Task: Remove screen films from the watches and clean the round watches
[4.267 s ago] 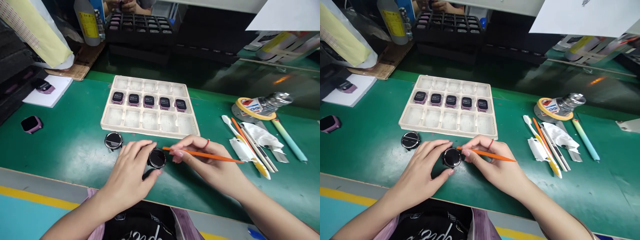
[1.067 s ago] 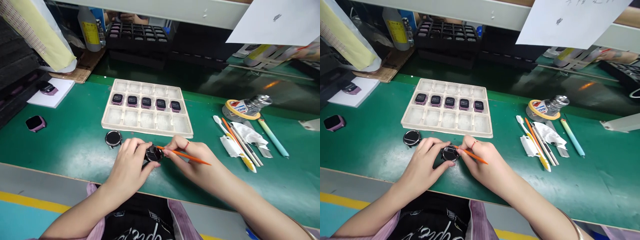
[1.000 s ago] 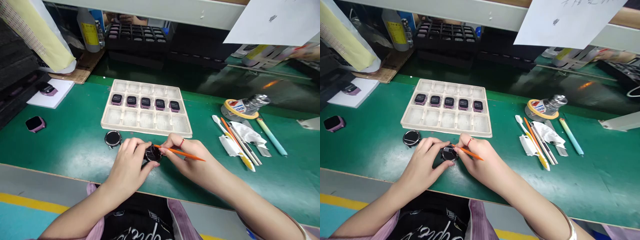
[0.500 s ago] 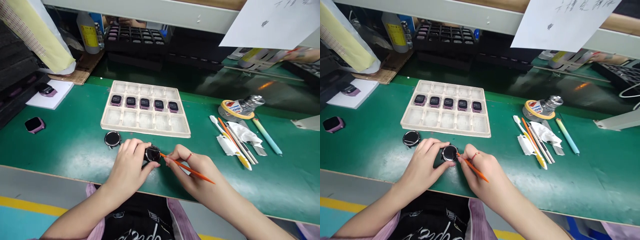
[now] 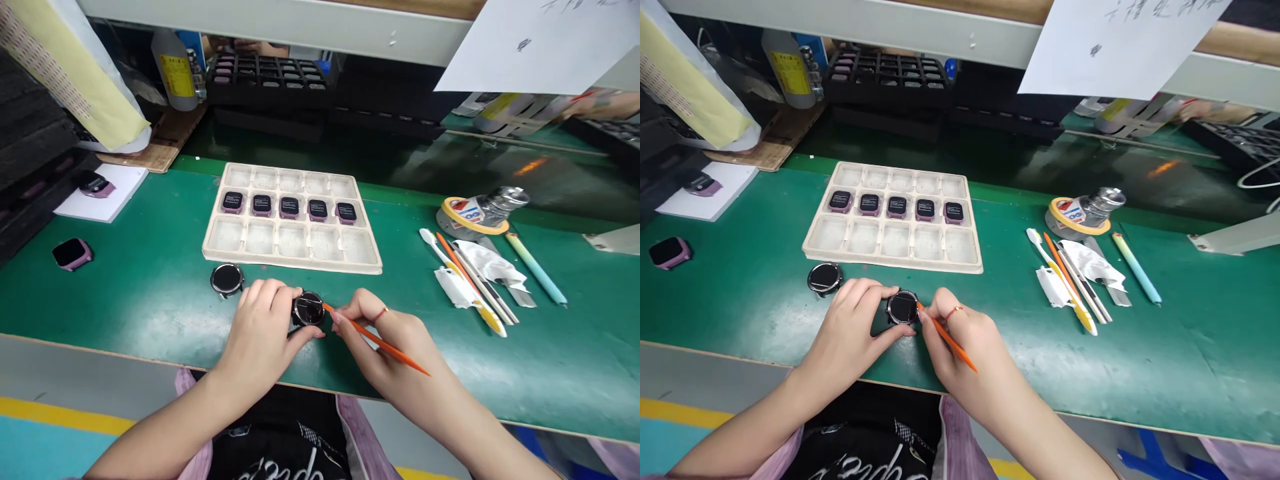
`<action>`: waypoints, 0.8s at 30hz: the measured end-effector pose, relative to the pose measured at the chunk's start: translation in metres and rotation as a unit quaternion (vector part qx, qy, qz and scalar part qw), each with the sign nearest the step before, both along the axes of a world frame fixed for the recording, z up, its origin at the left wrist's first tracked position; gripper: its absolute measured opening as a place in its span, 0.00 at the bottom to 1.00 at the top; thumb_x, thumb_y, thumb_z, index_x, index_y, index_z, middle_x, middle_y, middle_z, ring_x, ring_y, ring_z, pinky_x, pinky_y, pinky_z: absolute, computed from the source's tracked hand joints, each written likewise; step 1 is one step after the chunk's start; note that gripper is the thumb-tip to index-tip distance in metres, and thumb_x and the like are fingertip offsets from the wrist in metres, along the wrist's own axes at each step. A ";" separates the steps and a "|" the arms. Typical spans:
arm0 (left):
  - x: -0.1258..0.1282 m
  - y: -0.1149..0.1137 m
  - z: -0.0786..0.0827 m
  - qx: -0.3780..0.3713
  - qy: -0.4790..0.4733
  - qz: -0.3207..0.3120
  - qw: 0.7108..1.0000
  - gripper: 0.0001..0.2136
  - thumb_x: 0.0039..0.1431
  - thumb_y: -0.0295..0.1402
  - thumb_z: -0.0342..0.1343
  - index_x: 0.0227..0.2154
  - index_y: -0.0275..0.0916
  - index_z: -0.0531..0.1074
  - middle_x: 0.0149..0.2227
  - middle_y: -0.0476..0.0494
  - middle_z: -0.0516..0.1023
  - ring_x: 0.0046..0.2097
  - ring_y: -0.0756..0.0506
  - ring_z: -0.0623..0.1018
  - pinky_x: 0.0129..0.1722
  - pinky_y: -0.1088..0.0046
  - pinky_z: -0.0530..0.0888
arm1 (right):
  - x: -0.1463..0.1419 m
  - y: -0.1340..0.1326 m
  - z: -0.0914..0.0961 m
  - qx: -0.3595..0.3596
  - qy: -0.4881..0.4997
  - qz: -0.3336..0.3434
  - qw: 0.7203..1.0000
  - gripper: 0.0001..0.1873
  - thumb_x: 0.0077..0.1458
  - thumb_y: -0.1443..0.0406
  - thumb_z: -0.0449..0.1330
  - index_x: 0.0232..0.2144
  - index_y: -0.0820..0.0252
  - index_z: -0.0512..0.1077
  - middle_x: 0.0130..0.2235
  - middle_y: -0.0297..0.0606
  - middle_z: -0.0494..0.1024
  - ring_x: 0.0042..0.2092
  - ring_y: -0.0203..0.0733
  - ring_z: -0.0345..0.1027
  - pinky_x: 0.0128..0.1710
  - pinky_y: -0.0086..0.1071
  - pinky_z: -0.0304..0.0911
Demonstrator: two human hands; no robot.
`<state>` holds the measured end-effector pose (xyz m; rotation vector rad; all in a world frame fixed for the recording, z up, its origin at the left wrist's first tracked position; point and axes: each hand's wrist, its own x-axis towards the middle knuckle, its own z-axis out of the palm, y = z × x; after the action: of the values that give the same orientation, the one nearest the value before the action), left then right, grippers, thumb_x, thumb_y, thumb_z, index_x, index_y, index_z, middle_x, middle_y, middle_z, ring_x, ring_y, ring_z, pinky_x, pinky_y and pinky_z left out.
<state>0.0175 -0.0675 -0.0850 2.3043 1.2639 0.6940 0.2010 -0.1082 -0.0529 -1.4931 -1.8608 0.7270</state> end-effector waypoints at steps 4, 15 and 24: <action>0.000 0.000 0.000 -0.004 -0.001 0.004 1.000 0.20 0.56 0.39 0.66 0.47 0.35 0.71 0.43 0.42 0.76 0.46 0.39 0.73 0.46 0.57 0.72 | 0.001 -0.001 -0.002 -0.002 0.012 0.000 1.000 0.11 0.66 0.68 0.52 0.29 0.55 0.62 0.26 0.30 0.69 0.25 0.32 0.61 0.25 0.27 0.57; -0.004 0.001 0.002 -0.037 -0.005 0.002 0.999 0.18 0.58 0.32 0.61 0.51 0.36 0.71 0.46 0.40 0.74 0.49 0.38 0.73 0.49 0.53 0.72 | 0.024 0.052 0.007 -0.161 0.111 0.083 0.977 0.10 0.60 0.61 0.60 0.28 0.58 0.67 0.28 0.33 0.77 0.32 0.36 0.71 0.34 0.28 0.65; -0.010 0.010 -0.017 0.008 0.012 0.021 1.000 0.24 0.59 0.47 0.60 0.54 0.42 0.71 0.48 0.37 0.77 0.49 0.35 0.78 0.48 0.54 0.76 | 0.025 0.071 0.007 -0.146 0.103 0.132 0.975 0.06 0.57 0.65 0.62 0.29 0.61 0.70 0.28 0.33 0.77 0.31 0.34 0.72 0.32 0.26 0.66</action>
<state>0.0075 -0.0571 -0.1016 2.3114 1.3263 0.6965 0.2257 -0.0377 -0.0460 -1.2919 -1.8702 1.2788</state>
